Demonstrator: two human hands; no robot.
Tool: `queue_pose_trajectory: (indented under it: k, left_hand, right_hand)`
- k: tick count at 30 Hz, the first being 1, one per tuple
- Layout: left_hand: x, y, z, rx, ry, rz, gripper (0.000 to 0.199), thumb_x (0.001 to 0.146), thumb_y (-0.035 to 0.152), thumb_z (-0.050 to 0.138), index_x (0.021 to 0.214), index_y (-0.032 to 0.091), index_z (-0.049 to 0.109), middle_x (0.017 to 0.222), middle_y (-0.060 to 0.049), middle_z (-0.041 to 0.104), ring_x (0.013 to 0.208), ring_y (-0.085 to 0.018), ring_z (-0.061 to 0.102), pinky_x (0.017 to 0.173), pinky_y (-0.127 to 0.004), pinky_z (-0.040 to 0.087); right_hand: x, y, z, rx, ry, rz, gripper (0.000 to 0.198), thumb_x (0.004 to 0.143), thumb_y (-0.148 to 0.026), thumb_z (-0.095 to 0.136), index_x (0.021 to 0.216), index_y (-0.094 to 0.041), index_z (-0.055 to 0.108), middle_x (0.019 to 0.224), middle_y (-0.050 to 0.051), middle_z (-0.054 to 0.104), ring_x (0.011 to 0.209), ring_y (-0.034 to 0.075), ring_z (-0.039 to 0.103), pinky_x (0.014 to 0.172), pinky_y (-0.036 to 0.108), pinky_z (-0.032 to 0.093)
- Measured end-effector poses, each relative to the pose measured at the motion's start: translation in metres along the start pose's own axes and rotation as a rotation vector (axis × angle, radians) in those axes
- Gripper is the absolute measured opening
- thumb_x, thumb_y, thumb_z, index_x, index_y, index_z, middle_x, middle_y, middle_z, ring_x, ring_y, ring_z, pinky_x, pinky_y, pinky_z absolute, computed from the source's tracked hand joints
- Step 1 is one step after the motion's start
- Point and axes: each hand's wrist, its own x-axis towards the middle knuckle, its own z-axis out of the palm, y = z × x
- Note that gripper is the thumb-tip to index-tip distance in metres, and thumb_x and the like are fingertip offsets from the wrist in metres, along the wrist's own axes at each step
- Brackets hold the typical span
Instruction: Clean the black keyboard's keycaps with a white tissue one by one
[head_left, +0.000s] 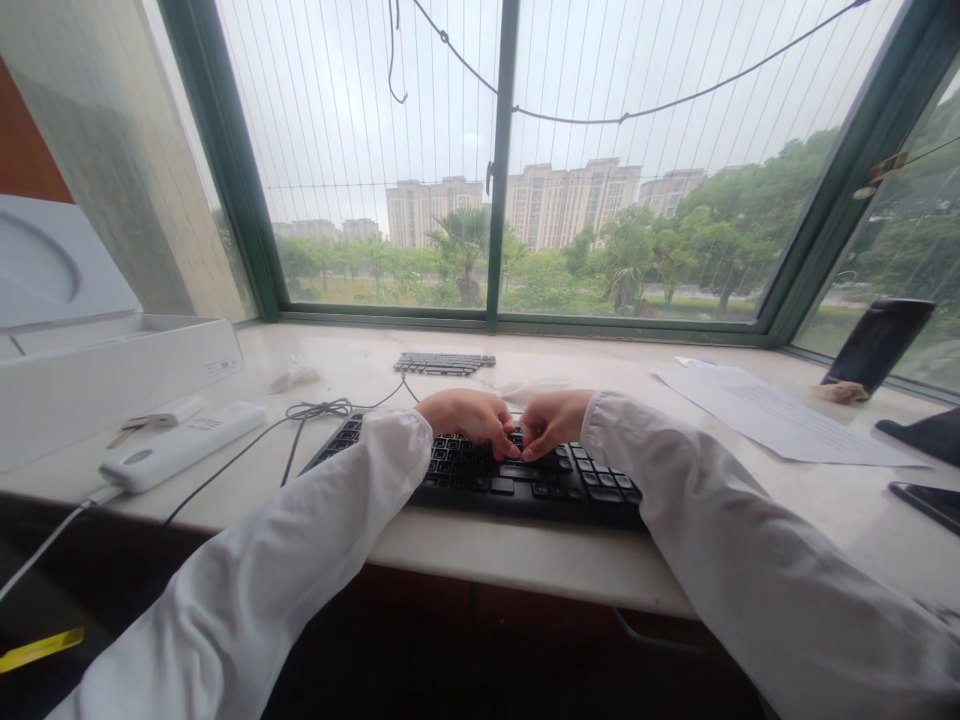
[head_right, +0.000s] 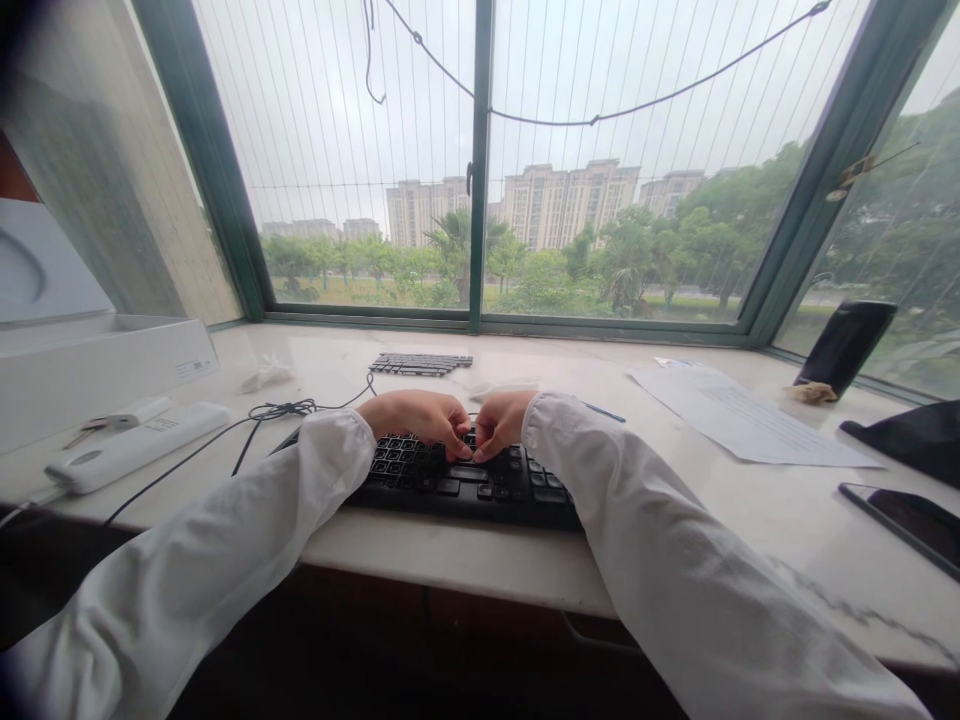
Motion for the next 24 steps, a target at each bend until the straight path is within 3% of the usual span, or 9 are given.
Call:
queue_pose_trajectory:
  k: [11,16,21,24]
  left_hand:
    - [0.004,0.005,-0.003,0.125,0.02,-0.029,0.033,0.061,0.039,0.077,0.06,0.016,0.055,0.068,-0.001,0.066,0.056,-0.009,0.042,0.054,-0.025,0.032]
    - [0.006,0.005,-0.005,0.105,-0.02,-0.019,0.033,0.059,0.04,0.078,0.06,0.015,0.056,0.066,0.0,0.064,0.053,-0.008,0.038,0.05,-0.025,0.027]
    - [0.007,0.007,-0.002,0.141,-0.016,-0.021,0.019,0.064,0.033,0.072,0.067,0.016,0.063,0.066,0.0,0.064,0.058,-0.01,0.045,0.053,-0.024,0.032]
    - [0.006,0.005,-0.002,0.111,-0.027,0.002,0.026,0.062,0.036,0.075,0.064,0.016,0.059,0.065,0.0,0.063,0.057,-0.01,0.043,0.051,-0.024,0.03]
  right_hand:
    - [0.006,0.003,-0.003,0.045,-0.053,-0.018,0.039,0.051,-0.052,0.084,0.057,-0.019,0.063,0.059,-0.001,0.058,0.067,0.016,0.05,0.063,0.028,0.038]
    - [0.007,0.008,-0.002,0.045,-0.047,-0.048,0.044,0.05,-0.056,0.082,0.061,-0.018,0.065,0.058,-0.003,0.055,0.065,0.013,0.049,0.062,0.027,0.037]
    - [0.012,0.015,0.003,0.074,-0.051,-0.082,0.046,0.048,-0.056,0.082,0.064,-0.016,0.066,0.062,-0.004,0.058,0.064,0.012,0.05,0.063,0.026,0.038]
    - [0.011,0.016,0.006,0.107,-0.055,-0.091,0.048,0.049,-0.057,0.081,0.065,-0.015,0.066,0.059,-0.004,0.057,0.061,0.01,0.049,0.061,0.025,0.038]
